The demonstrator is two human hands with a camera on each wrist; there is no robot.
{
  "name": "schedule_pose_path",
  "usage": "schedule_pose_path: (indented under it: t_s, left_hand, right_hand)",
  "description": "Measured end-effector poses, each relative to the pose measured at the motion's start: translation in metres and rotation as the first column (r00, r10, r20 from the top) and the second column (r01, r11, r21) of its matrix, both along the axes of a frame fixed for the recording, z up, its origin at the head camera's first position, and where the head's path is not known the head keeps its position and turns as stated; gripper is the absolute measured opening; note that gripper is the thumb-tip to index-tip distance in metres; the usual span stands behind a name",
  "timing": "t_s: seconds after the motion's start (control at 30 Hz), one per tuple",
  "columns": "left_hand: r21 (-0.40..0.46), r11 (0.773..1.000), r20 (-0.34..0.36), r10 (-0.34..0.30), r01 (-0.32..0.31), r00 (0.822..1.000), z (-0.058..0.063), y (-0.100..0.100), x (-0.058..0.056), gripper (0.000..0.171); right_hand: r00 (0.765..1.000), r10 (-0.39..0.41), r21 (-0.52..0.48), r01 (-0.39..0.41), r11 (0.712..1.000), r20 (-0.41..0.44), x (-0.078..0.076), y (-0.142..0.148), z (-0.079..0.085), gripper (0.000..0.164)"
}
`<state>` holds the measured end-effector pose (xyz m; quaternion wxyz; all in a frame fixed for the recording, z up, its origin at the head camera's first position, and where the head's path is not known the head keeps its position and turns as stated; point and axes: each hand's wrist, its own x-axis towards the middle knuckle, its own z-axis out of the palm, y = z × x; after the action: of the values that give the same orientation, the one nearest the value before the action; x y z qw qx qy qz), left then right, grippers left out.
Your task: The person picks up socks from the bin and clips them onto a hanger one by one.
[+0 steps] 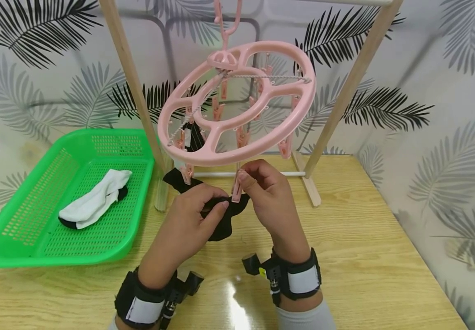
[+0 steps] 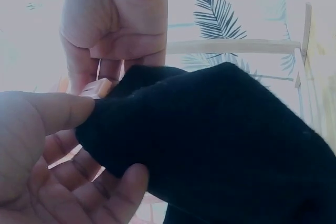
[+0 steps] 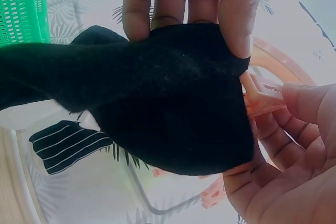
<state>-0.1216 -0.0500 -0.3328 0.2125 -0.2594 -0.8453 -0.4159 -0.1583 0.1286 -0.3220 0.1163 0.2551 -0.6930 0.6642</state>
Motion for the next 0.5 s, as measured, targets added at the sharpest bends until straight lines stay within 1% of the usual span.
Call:
schedule_pose_path:
  t_s: [0.1,0.3,0.4,0.5]
  left_hand:
    - [0.014,1.000,-0.027,0.007,-0.007,1.000,-0.0021,-0.0003,-0.0020,0.012]
    - [0.095,0.995,-0.098,0.026,-0.016,0.995,-0.0058,0.0015,-0.0049,0.012]
    - [0.118,0.993,-0.112,0.030,-0.017,0.993,-0.0054,0.0012,-0.0057,0.012]
    - [0.126,0.992,-0.107,0.038,-0.024,0.994,-0.0037,0.0003,-0.0058,0.012]
  right_hand:
    - [1.000,-0.003,0.003,0.003,1.000,0.014,0.0007,-0.0002,-0.0005,0.011]
    - [1.000,0.019,0.007,-0.018,1.000,-0.005,0.0007,-0.0006,-0.0019,0.010]
    - [1.000,0.015,0.023,-0.015,1.000,-0.007,0.0004,-0.0005,-0.0015,0.010]
    - [1.000,0.022,0.053,-0.022,0.998,0.010,0.0009,0.0000,-0.0003,0.012]
